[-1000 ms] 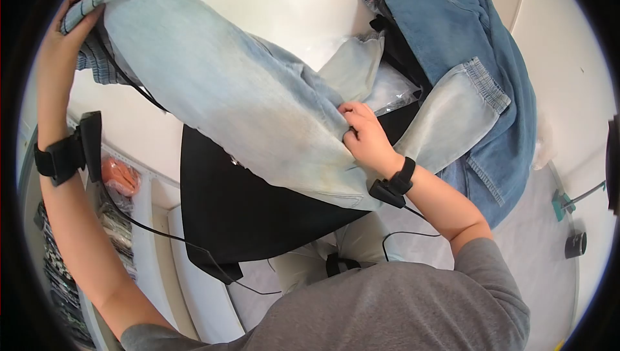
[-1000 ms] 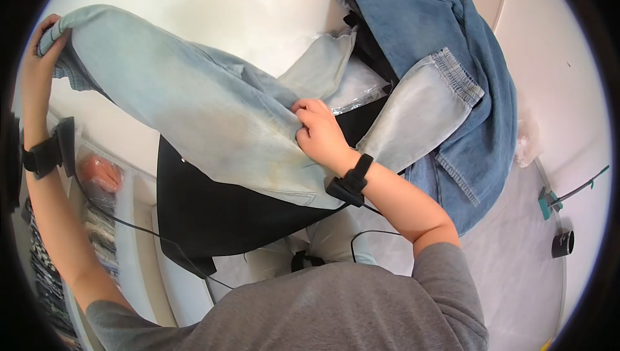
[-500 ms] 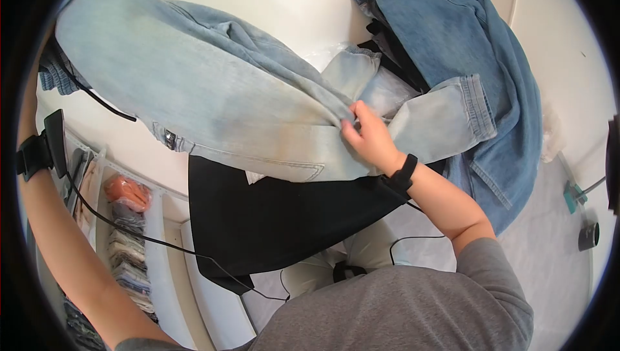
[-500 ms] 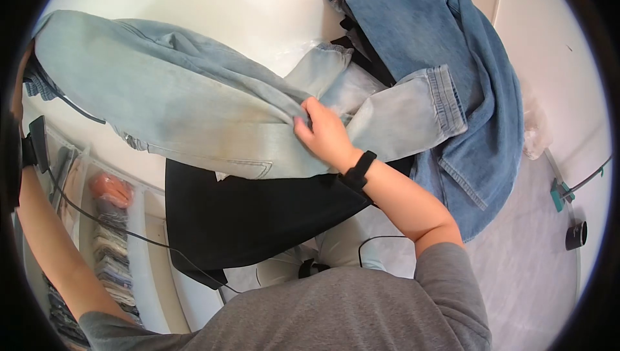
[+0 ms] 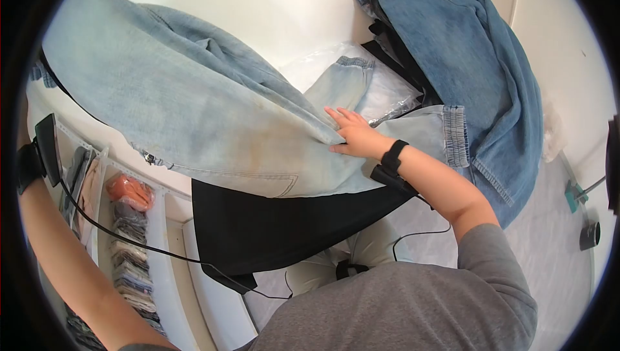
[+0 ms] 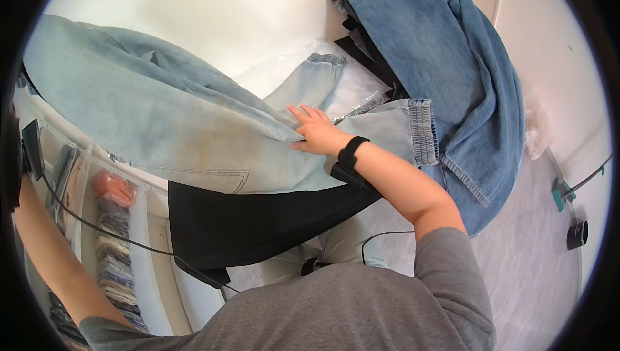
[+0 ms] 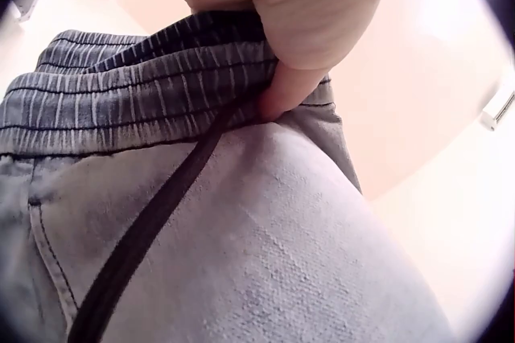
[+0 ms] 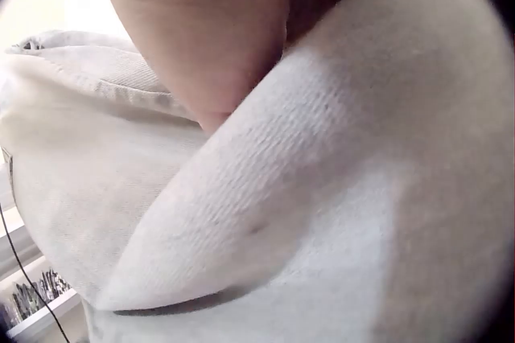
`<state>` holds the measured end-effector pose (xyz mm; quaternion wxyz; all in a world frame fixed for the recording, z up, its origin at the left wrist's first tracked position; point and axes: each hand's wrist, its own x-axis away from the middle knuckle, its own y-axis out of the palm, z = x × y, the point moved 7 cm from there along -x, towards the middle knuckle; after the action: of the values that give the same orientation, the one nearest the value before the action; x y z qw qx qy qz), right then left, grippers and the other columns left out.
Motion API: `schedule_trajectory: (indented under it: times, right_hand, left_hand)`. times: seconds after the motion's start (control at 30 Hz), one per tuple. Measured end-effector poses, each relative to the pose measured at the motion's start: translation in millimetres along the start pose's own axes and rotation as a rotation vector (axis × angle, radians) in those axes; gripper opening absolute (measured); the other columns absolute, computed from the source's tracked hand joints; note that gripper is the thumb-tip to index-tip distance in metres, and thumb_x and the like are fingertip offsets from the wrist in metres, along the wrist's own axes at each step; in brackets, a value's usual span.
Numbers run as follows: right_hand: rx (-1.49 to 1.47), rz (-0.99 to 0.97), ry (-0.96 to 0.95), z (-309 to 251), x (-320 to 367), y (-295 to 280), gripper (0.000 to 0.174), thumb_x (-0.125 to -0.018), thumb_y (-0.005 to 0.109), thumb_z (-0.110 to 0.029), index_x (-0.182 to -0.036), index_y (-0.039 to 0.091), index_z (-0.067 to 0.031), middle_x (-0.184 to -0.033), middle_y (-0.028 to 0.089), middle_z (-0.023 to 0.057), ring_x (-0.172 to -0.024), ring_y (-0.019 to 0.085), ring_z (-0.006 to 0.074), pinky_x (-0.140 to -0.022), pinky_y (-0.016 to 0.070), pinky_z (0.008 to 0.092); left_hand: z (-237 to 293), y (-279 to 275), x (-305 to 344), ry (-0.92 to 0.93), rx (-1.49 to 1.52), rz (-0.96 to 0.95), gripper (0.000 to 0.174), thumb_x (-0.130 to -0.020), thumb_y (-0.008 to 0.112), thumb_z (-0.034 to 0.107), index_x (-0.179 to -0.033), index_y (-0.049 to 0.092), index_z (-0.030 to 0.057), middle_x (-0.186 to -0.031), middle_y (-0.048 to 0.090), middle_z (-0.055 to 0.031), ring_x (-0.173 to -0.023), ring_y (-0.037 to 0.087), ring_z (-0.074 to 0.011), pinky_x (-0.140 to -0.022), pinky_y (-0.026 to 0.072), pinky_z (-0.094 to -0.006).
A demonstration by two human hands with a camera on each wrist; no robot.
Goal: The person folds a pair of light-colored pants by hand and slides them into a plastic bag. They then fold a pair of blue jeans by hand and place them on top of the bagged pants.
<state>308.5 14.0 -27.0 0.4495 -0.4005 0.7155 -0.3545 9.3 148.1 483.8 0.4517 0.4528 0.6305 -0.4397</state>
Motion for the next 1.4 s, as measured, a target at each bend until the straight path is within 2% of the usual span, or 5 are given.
schedule_trajectory:
  times: [0.2,0.5,0.83,1.03,1.4]
  right_hand:
    - [0.129,-0.097,0.145,23.7,-25.2,11.9,0.039,-0.082,0.059,-0.022,-0.118,0.060,-0.0077,-0.138,0.040,0.0184,-0.130,0.034,0.0365,-0.107,0.0247,0.0507]
    - [0.328,1.030,-0.068,-14.9,1.5,-246.1,0.015,-0.076,0.066,-0.016,-0.085,0.067,-0.0042,-0.079,0.062,0.0136,-0.079,0.058,0.0344,-0.071,0.0457,0.0419]
    - [-0.072,0.149,-0.062,-93.7,28.4,-288.1,0.024,-0.091,0.056,-0.019,-0.102,0.058,0.0023,-0.085,0.057,0.0005,-0.081,0.048,0.0101,-0.077,0.0412,0.0256]
    - [-0.282,-0.531,0.186,-82.2,14.1,-172.9,0.030,-0.088,0.061,-0.017,-0.111,0.060,0.0015,-0.100,0.064,0.0040,-0.091,0.054,0.0122,-0.085,0.0425,0.0268]
    - [-0.086,-0.640,0.249,-11.0,-9.3,4.7,0.048,-0.073,0.055,-0.006,-0.121,0.048,-0.0036,-0.104,0.060,0.0174,-0.098,0.055,0.0276,-0.087,0.0420,0.0357]
  left_hand:
    - [24.4,-18.9,-0.4,-0.011,-0.033,0.028,0.039,-0.069,0.074,0.009,-0.099,0.058,-0.0113,-0.096,0.063,-0.0204,-0.082,0.060,-0.0254,-0.074,0.0492,-0.0360]
    - [-73.7,-124.0,39.6,-0.218,-0.167,0.017,0.034,-0.071,0.072,0.011,-0.092,0.060,-0.0135,-0.090,0.063,-0.0198,-0.077,0.056,-0.0249,-0.071,0.0469,-0.0389]
    - [-264.0,-270.2,223.5,-0.687,-0.298,-0.309,0.045,-0.088,0.060,0.025,-0.126,0.052,0.0035,-0.123,0.054,-0.0081,-0.115,0.048,-0.0172,-0.099,0.0349,-0.0286]
    - [-248.5,-217.5,367.7,-0.974,0.010,-0.672,0.040,-0.083,0.061,0.014,-0.120,0.051,0.0054,-0.099,0.056,-0.0037,-0.089,0.051,-0.0115,-0.080,0.0401,-0.0241]
    - [-330.5,-145.6,597.8,-1.116,-0.041,-0.751,0.037,-0.075,0.067,0.010,-0.109,0.057,0.0013,-0.093,0.061,-0.0079,-0.084,0.056,-0.0167,-0.076,0.0442,-0.0281]
